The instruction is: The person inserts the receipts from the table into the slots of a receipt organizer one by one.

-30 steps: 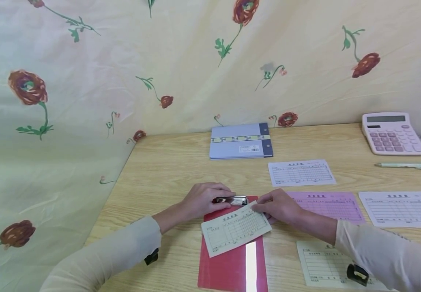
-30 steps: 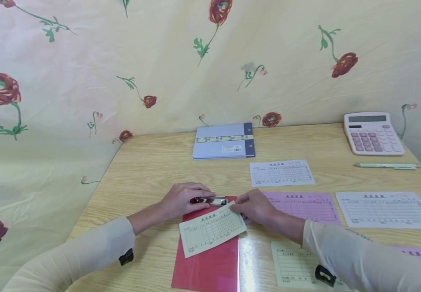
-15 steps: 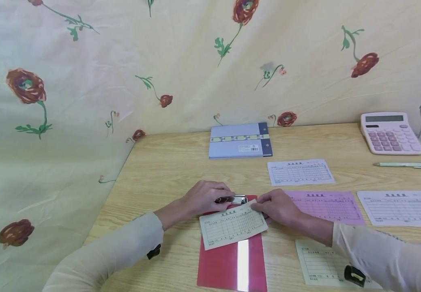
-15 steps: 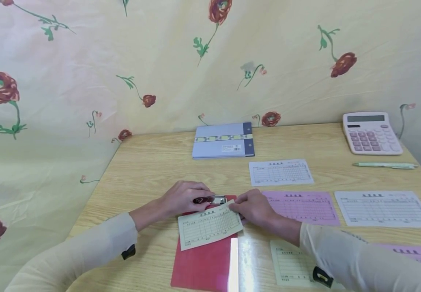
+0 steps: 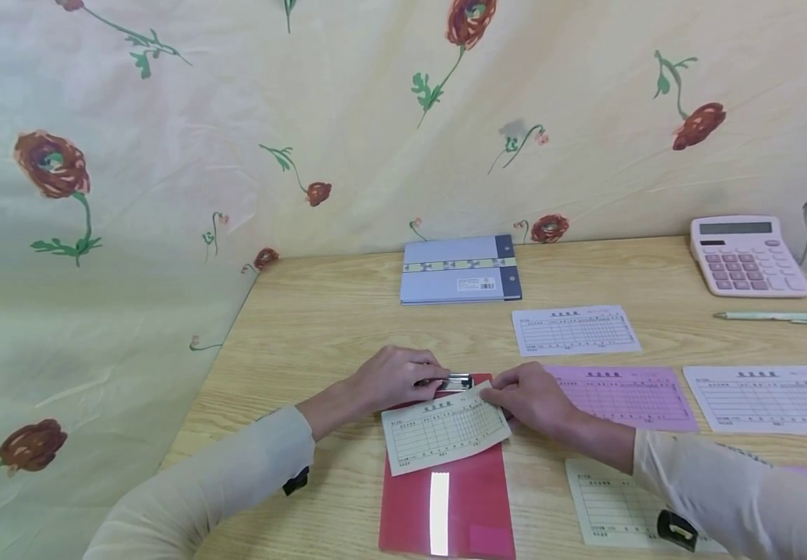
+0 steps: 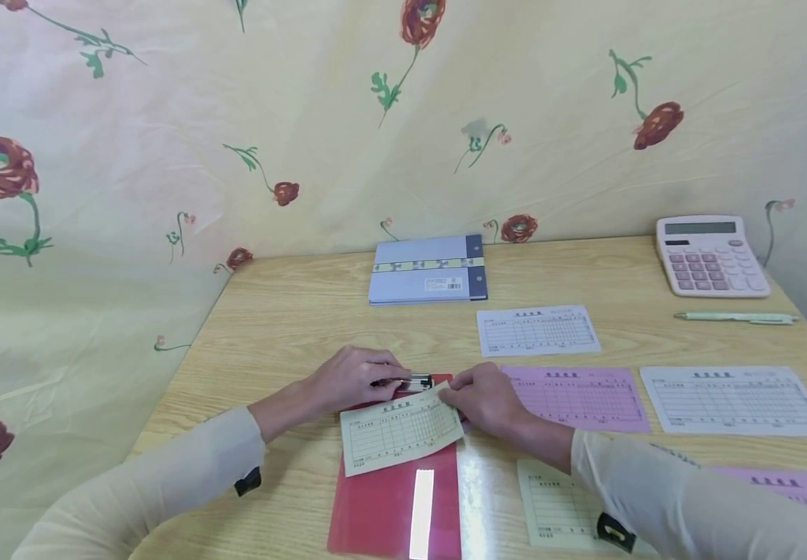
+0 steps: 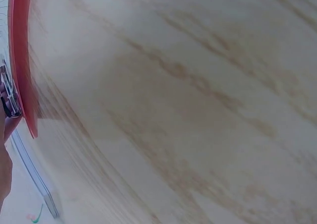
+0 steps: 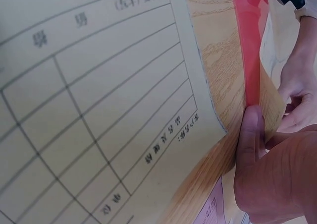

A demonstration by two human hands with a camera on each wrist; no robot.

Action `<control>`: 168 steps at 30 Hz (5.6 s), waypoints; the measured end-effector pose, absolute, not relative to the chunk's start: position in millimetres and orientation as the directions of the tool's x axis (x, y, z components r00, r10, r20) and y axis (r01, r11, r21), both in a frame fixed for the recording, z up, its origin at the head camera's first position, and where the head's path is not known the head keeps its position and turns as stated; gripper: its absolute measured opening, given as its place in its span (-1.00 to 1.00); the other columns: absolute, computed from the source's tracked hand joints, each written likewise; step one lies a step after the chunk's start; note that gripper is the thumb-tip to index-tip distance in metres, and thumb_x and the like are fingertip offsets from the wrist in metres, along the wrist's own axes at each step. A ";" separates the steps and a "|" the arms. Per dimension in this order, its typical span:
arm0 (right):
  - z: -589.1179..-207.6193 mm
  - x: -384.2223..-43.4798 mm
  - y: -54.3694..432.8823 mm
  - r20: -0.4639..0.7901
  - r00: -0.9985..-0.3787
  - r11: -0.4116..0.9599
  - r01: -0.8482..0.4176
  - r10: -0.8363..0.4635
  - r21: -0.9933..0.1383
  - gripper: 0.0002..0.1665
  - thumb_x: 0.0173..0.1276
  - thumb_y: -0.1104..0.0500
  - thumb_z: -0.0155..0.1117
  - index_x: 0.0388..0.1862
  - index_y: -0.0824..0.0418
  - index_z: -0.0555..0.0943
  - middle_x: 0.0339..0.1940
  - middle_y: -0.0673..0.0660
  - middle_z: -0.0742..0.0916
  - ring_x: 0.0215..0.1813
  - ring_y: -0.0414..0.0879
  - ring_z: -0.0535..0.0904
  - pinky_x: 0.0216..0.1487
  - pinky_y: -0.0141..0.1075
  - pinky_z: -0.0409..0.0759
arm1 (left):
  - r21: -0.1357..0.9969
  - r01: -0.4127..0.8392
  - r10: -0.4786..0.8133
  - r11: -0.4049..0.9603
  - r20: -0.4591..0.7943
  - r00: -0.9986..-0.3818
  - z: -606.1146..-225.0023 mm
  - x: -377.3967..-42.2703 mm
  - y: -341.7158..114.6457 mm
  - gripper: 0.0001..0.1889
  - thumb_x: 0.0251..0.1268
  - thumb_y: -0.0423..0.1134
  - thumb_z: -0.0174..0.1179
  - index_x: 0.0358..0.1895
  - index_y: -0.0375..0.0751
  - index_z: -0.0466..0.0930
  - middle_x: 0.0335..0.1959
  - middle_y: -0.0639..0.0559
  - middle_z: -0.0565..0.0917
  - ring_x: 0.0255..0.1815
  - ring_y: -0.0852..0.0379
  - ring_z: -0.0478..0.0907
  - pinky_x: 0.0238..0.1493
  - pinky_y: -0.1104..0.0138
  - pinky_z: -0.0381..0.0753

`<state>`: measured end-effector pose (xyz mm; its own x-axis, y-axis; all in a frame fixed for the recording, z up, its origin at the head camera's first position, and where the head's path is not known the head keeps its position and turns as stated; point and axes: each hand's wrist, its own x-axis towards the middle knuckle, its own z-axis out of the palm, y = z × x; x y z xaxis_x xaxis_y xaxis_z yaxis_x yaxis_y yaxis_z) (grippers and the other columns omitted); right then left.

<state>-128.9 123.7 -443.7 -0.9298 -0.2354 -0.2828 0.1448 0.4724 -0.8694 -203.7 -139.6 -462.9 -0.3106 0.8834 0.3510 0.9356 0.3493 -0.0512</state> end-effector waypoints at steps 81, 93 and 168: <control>-452.6 -132.1 119.5 -0.218 -0.953 0.482 0.094 -0.209 -0.871 -0.73 0.59 0.24 0.23 -0.08 0.47 0.70 -0.44 0.15 0.82 -0.57 -0.06 0.70 -0.53 -0.22 0.70 | 0.074 0.926 0.864 0.370 0.340 -0.372 -465.0 -200.6 -140.1 -0.76 0.30 -0.30 0.41 0.01 -0.15 0.86 -0.21 0.13 0.81 -0.45 0.42 0.60 -0.43 0.72 0.39; -448.8 -132.2 118.5 -0.230 -0.945 0.486 0.092 -0.232 -0.869 -0.71 0.60 0.22 0.24 -0.04 0.48 0.71 -0.42 0.15 0.83 -0.56 -0.08 0.69 -0.52 -0.22 0.70 | 0.180 0.898 0.848 0.402 0.297 -0.439 -460.2 -196.4 -143.8 -0.75 0.35 -0.28 0.44 0.05 -0.18 0.84 -0.23 0.12 0.78 -0.49 0.39 0.53 -0.46 0.68 0.40; -436.6 -225.9 331.2 -0.057 -0.975 0.820 -0.148 -0.214 -0.552 -0.15 0.44 0.15 0.49 0.51 0.54 0.34 0.27 0.58 0.56 0.20 0.47 0.51 0.11 0.28 0.53 | 0.525 0.668 0.687 0.527 0.200 -0.699 -469.5 -184.0 -141.6 -0.53 0.41 -0.16 0.44 0.33 -0.16 0.67 0.26 0.06 0.73 0.35 0.10 0.61 0.41 0.17 0.51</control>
